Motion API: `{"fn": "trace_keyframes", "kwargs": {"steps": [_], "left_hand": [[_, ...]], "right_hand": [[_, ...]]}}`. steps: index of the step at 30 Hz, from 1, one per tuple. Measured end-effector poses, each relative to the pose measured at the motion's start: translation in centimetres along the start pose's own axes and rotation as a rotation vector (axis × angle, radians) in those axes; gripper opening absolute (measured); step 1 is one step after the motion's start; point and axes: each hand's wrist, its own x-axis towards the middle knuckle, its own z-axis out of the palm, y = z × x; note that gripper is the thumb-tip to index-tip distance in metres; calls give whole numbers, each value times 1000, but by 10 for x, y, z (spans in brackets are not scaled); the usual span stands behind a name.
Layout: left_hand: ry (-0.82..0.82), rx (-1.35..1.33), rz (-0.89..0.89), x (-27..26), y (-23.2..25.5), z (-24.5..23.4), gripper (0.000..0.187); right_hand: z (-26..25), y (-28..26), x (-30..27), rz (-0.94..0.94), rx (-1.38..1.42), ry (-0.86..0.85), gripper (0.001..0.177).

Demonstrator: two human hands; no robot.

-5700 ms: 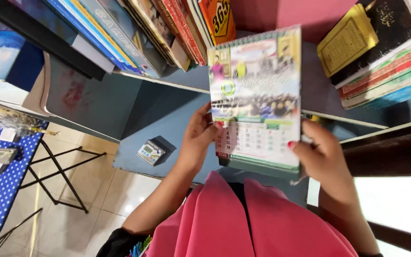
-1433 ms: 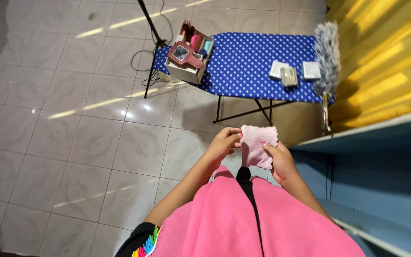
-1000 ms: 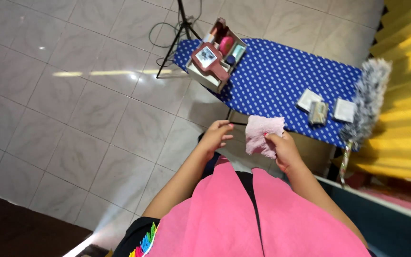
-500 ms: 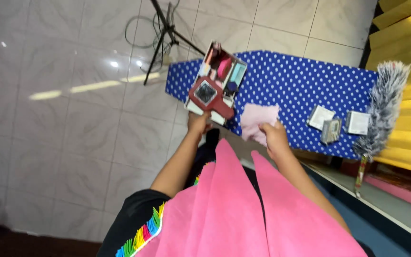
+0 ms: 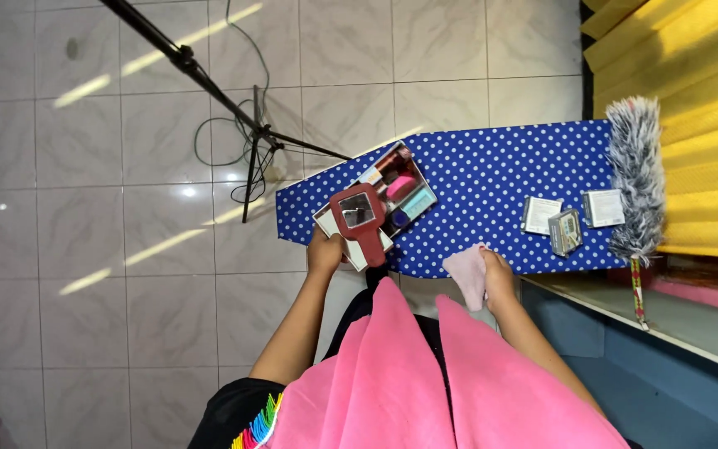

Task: The person wipes the surfaces of various items with a cloth and places them on a bookshelf. They handle a book, a small yellow booklet, a box of batteries, a calendar, a makeup palette, and several product boxes, wiping each before arranging them on the shelf.

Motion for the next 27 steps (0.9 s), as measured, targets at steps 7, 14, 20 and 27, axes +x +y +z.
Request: {"fn": "trace_keyframes", "kwargs": {"steps": [7, 14, 20, 27], "left_hand": [[-160, 175, 98, -17, 49, -4, 58], [-379, 297, 243, -30, 116, -2, 56], [-544, 516, 313, -68, 183, 21, 58], [-787, 655, 378, -120, 242, 79, 49]], "right_hand": [[-28, -5, 26, -84, -5, 97, 51], [-46, -12, 17, 19, 49, -349, 38], [-85, -2, -19, 139, 323, -331, 45], [-150, 17, -109, -28, 648, -477, 66]]}}
